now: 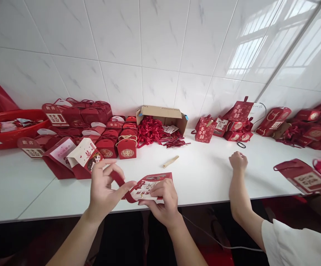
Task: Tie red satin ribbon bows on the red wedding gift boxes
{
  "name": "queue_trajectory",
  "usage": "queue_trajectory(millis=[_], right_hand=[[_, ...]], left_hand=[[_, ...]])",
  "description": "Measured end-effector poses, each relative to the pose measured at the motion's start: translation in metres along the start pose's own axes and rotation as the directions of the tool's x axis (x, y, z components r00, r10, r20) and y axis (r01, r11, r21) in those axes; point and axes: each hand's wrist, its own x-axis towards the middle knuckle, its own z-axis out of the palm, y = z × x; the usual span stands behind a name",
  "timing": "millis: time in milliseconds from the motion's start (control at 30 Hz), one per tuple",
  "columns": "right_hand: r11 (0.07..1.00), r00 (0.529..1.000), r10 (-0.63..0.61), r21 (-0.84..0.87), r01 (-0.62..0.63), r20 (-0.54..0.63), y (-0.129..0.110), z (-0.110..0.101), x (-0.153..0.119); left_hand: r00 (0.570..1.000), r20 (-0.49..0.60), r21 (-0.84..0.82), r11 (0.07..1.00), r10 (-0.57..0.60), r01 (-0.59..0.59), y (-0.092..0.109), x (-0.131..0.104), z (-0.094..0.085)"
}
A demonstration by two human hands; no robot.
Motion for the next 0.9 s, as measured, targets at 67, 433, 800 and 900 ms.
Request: queue_trajectory(millis=[67,433,800,900], right_hand=[[1.000,1.000,-0.006,0.005,0.006,0.012,-0.005,-0.003,0.002],[1.000,1.000,0.016,-0.016,-0.016,-0.021,-0.019,-0.008,-0.002],[1.000,1.000,-0.006,-0.029,0.006,-0.003,-0.033,-0.020,-0.011],[0.999,0.999,-0.033,-0.028,0.033,-0.018,-0.040,-0.022,-0.011]], left_hand=[[0.994,-0.090,0.136,0.990,0.061,-0.048,0.003,0.004,0.002],[0.841,0.444,-0.086,0.919,-0.310,0.384,0.010,-0.037,-0.019],[0.958,0.266,-0.036,0.992,-0.108,0.121,0.023,-0.064,-0.024],[0.976,0.191,0.092,0.992,-0.108,0.092,0.032,-0.069,-0.023]])
